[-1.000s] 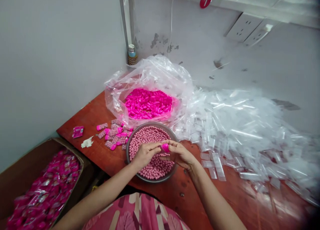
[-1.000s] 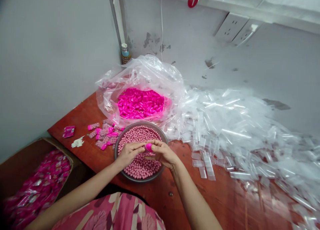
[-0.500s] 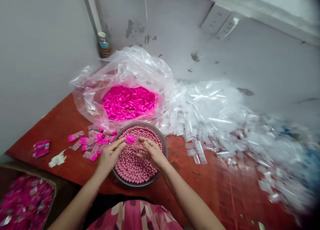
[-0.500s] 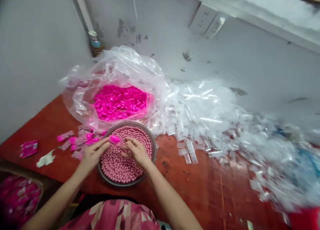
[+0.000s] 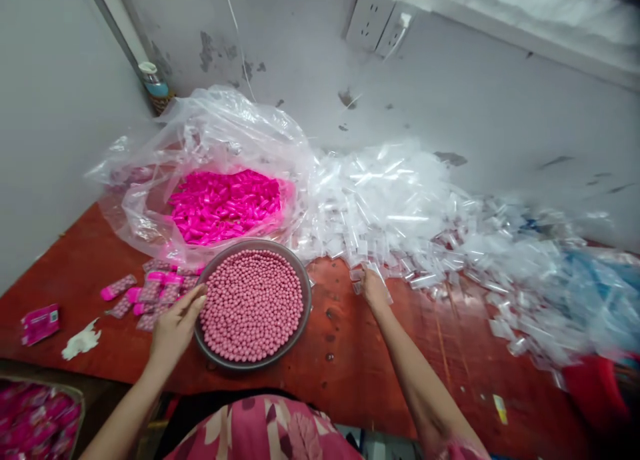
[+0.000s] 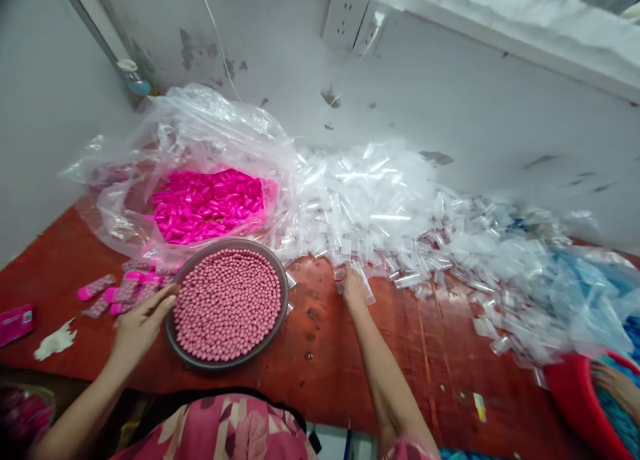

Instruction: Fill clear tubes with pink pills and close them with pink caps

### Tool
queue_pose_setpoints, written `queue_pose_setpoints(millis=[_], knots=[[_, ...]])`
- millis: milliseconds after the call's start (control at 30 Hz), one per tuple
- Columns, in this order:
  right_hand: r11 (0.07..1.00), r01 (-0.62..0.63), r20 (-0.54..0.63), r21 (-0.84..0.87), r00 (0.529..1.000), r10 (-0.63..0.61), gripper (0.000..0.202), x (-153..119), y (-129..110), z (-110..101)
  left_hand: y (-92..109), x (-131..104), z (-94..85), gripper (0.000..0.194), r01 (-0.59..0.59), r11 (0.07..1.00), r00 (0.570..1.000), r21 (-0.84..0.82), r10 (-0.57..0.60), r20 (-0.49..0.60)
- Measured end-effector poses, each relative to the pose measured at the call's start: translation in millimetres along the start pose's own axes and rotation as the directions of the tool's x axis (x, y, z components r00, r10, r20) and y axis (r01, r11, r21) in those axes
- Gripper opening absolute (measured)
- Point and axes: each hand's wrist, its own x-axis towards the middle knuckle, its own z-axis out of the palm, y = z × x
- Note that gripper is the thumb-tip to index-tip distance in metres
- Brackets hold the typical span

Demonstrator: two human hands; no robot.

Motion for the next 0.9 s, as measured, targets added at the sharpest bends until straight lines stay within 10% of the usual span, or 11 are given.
queue_pose_setpoints(millis=[233,467,600,700,900], knots=[[0.975,-0.095,0.013,-0.2,0.995,0.1,0.048,12.9,-14.5,15.9,7.0,-21.4,17.0,0.041,-0.003,0.993,0.996,-0.119,0.014,0.091],[0.965,0.248,0.053,-0.082,0.968,-0.244,0.048,-20.8,-35.5,0.8,28.2,-31.2,38.2,0.037,0.072,0.928,0.989,-0.366,-0.02,0.144],[0.627,0.726,0.047,0.282,0.642,-0.765,0.048,-82.8,-76.7,-4.2,54.0,-37.4,69.2,0.043,0.334,0.737,0.9,-0.587,-0.064,0.432],[0.402,0.803,0.139,0.44,0.382,-0.914,0.042,-128.1,-114.3,-0.1,66.2,-40.5,81.7,0.042,0.429,0.627,0.845,-0.65,-0.023,0.535],[0.519,0.413,0.26,0.748,0.538,-0.802,0.041,-151.9,-153.0,28.5,58.2,-35.4,69.5,0.033,0.377,0.59,0.877,-0.714,0.022,0.481]])
